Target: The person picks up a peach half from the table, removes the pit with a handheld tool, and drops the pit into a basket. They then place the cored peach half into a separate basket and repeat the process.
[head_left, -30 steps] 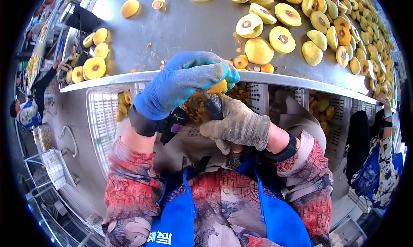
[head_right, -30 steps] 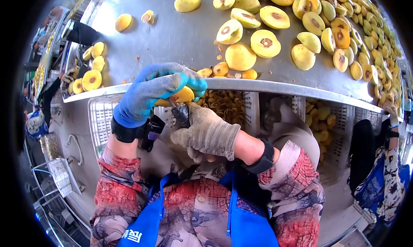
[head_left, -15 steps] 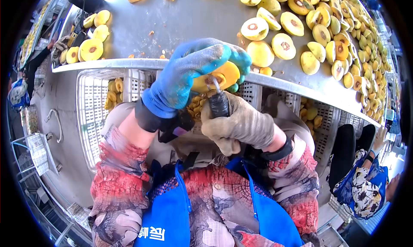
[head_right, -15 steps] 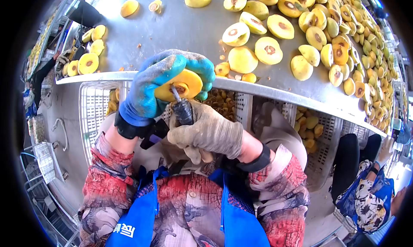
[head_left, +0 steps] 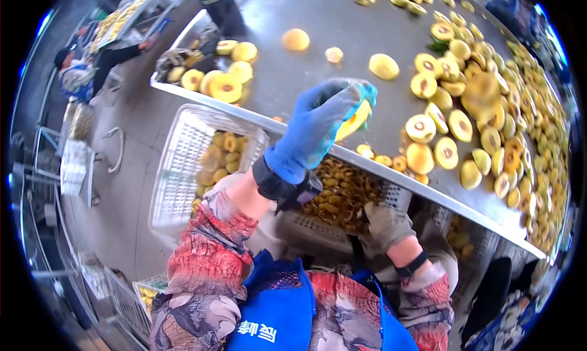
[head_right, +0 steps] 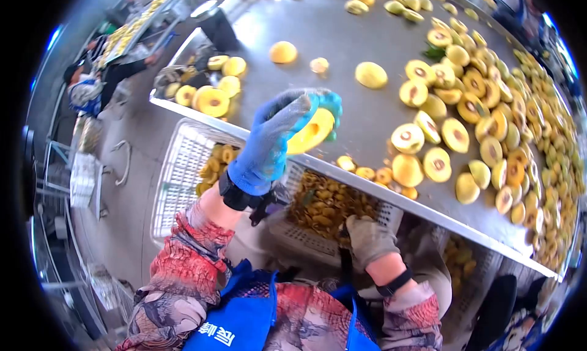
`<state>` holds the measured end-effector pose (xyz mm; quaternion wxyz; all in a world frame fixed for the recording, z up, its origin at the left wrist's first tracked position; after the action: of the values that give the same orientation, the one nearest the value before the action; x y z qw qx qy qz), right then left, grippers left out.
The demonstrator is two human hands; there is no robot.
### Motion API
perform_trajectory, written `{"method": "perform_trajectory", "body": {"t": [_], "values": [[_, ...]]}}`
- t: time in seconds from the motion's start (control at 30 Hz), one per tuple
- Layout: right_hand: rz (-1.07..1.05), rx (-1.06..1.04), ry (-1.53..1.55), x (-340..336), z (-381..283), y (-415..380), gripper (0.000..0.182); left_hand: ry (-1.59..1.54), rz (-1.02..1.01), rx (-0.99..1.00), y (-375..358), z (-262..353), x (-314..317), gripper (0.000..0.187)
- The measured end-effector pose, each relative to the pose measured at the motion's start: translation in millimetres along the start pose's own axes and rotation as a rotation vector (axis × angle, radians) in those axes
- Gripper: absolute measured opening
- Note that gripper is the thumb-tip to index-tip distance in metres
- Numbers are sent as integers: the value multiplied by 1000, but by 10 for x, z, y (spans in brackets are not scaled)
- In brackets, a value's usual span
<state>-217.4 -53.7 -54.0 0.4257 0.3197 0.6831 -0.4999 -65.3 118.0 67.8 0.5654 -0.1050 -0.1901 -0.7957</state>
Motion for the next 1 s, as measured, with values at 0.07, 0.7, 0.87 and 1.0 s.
{"method": "perform_trajectory", "body": {"t": [0.07, 0.7, 0.87, 1.0], "values": [[-9, 2, -45, -51, -36, 25, 21, 289, -73, 207, 71, 362, -158, 25], [339, -295, 191, -277, -395, -21, 18, 2180, -594, 536, -1124, 1784, -11, 25], [166, -41, 115, 577, -397, 590, 17, 1680, -973, 955, -1005, 1471, 1309, 25], [175, -32, 100, 230, -386, 186, 11, 1545, -1128, 902, -1101, 1341, 1592, 24]]}}
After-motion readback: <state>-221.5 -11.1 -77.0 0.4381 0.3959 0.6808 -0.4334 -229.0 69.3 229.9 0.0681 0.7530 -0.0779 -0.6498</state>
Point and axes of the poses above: each hand's wrist, its own y-axis towards the middle knuckle, its own x-axis out of the palm, z = x × y, the point moved 3 cm from there along y, towards the middle knuckle, and after that the axes turned 5 degrees about x, right-handed, at the moved point
